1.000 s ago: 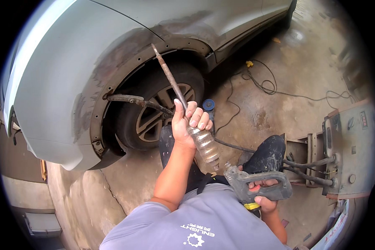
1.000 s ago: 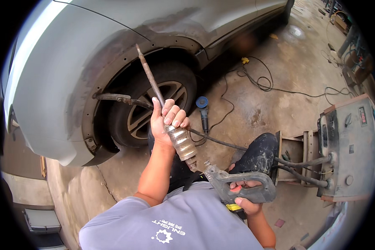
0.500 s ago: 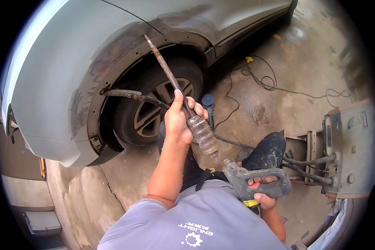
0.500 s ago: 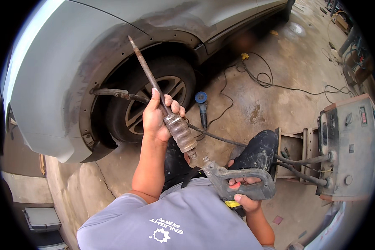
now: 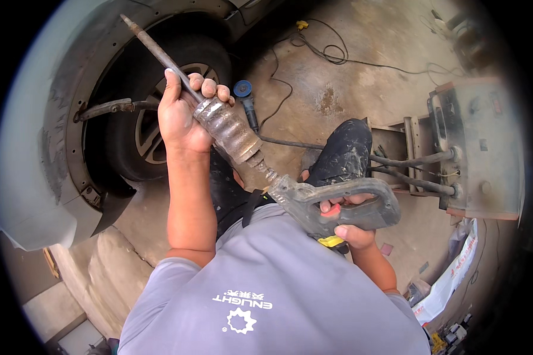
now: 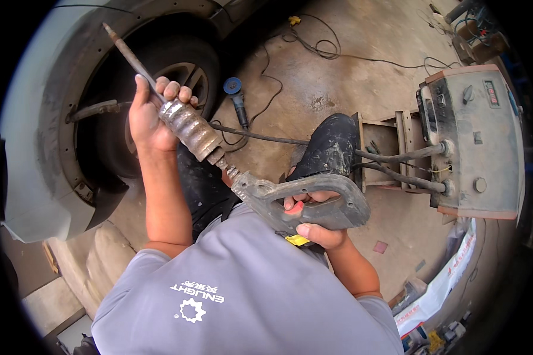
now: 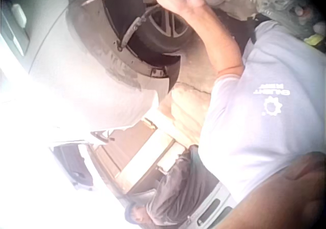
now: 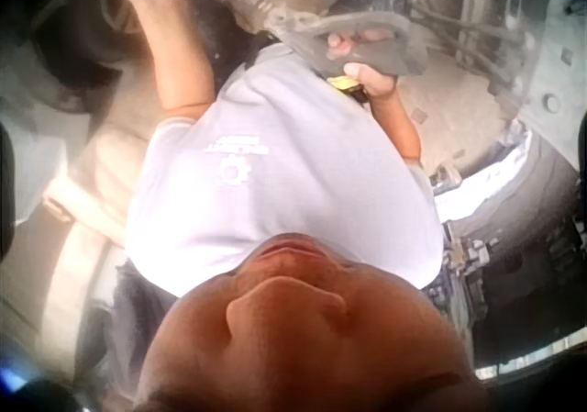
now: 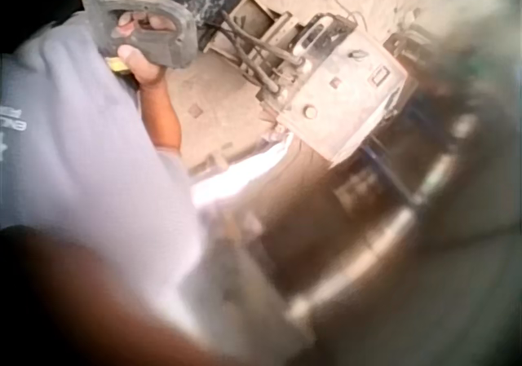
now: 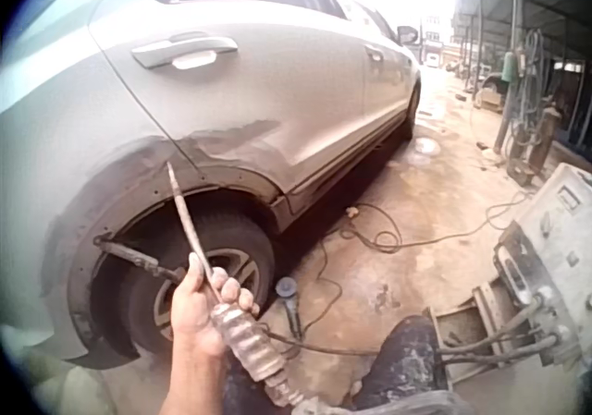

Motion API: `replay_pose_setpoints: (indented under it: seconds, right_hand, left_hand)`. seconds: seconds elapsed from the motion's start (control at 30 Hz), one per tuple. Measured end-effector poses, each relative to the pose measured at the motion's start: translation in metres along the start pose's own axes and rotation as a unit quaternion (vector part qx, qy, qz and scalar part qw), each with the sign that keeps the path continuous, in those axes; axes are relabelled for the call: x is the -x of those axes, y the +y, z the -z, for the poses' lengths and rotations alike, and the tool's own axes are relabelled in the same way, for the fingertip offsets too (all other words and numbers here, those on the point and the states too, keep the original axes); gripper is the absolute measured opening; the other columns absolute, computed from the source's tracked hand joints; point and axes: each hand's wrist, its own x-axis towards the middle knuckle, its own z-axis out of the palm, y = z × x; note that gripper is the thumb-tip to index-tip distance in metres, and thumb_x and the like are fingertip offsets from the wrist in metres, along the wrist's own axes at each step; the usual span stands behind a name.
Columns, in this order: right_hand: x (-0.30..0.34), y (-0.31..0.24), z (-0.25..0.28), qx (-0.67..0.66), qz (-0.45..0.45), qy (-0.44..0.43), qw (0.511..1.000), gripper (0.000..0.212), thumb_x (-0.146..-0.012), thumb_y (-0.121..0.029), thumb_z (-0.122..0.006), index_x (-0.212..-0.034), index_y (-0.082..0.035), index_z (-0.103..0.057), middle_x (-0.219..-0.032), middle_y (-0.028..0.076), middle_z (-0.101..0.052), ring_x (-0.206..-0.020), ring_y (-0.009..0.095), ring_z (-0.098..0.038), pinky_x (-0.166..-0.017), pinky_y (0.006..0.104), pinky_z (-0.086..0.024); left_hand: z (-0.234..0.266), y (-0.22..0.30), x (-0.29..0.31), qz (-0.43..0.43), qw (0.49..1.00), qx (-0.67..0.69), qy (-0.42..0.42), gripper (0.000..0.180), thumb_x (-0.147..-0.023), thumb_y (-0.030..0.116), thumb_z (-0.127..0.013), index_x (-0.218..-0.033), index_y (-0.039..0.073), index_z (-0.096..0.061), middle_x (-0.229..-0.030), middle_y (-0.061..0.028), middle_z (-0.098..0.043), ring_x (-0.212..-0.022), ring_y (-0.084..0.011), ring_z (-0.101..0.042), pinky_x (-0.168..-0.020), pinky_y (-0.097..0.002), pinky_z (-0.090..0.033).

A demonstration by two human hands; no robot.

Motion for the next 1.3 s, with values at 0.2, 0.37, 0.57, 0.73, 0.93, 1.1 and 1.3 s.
replay_pose_setpoints:
  seconds: [0.2, 0.37, 0.57, 0.73, 0.93, 1.1, 1.3]
  right_hand:
    - [-0.003, -0.006, -0.004, 0.018, -0.022, 0.017, 0.999, 0.064, -0.07, -0.003, -0.069, -0.132, -0.013, -0.057, -0.116, 0.006, -0.057, -0.102, 0.022, -0.055, -0.122, 0.0586, -0.028]
    - [0.002, -0.008, -0.015, 0.045, 0.028, 0.015, 0.998, 0.064, -0.066, -0.009, -0.074, -0.125, -0.014, -0.05, -0.108, 0.005, -0.051, -0.102, 0.022, -0.05, -0.096, 0.0419, -0.046]
    - [0.005, -0.014, -0.022, 0.104, 0.03, 0.016, 0.994, 0.068, -0.071, -0.008, -0.073, -0.134, -0.012, -0.05, -0.11, 0.005, -0.049, -0.102, 0.023, -0.049, -0.096, 0.0426, -0.045]
    - [0.016, -0.015, -0.025, 0.187, 0.047, -0.004, 0.981, 0.066, -0.074, -0.011, -0.072, -0.136, -0.003, -0.051, -0.114, 0.008, -0.054, -0.106, 0.022, -0.052, -0.098, 0.04, -0.045]
    - [0.019, -0.015, -0.025, 0.14, 0.017, 0.061, 0.988, 0.065, -0.073, -0.011, -0.072, -0.133, 0.002, -0.053, -0.124, 0.016, -0.061, -0.115, 0.026, -0.058, -0.1, 0.0401, -0.048]
    - [0.016, -0.013, -0.019, 0.141, 0.026, 0.032, 0.989, 0.067, -0.072, -0.009, -0.072, -0.135, -0.003, -0.051, -0.124, 0.016, -0.061, -0.113, 0.028, -0.06, -0.101, 0.0443, -0.048]
    - [0.012, -0.005, -0.002, 0.115, 0.046, 0.017, 0.992, 0.065, -0.072, -0.005, -0.072, -0.133, -0.011, -0.05, -0.121, 0.014, -0.06, -0.111, 0.031, -0.06, -0.099, 0.0483, -0.049]
  left_hand:
    - [-0.007, -0.002, 0.002, 0.009, 0.999, 0.017, 0.027, 0.057, -0.109, 0.058, -0.033, -0.081, 0.012, -0.05, -0.072, -0.0075, -0.056, -0.074, -0.0328, -0.059, -0.072, -0.0512, -0.052]
    - [-0.01, 0.0, 0.001, -0.001, 1.0, 0.025, 0.01, 0.056, -0.11, 0.057, -0.031, -0.081, 0.012, -0.05, -0.07, -0.0074, -0.056, -0.073, -0.0331, -0.059, -0.071, -0.0503, -0.051]
    - [-0.017, -0.001, 0.0, 0.003, 0.999, 0.026, 0.039, 0.057, -0.109, 0.058, -0.032, -0.081, 0.013, -0.05, -0.07, -0.0062, -0.055, -0.073, -0.0324, -0.059, -0.071, -0.0494, -0.051]
    - [-0.018, -0.002, -0.003, 0.006, 0.997, 0.061, 0.055, 0.06, -0.107, 0.063, -0.036, -0.08, 0.012, -0.051, -0.07, -0.0094, -0.057, -0.07, -0.0352, -0.061, -0.067, -0.0495, -0.051]
    - [-0.026, 0.005, -0.001, 0.003, 0.998, 0.028, 0.063, 0.061, -0.106, 0.065, -0.033, -0.084, 0.011, -0.051, -0.072, -0.0069, -0.056, -0.071, -0.0316, -0.058, -0.069, -0.049, -0.05]
    - [-0.026, 0.03, -0.018, -0.022, 0.996, 0.0, 0.092, 0.065, -0.104, 0.069, -0.032, -0.09, 0.008, -0.052, -0.075, -0.0086, -0.057, -0.068, -0.03, -0.059, -0.068, -0.0478, -0.051]
    - [-0.033, -0.002, 0.012, -0.034, 0.993, -0.022, 0.112, 0.055, -0.108, 0.061, -0.035, -0.084, 0.013, -0.049, -0.069, -0.0061, -0.053, -0.068, -0.029, -0.057, -0.066, -0.0444, -0.05]
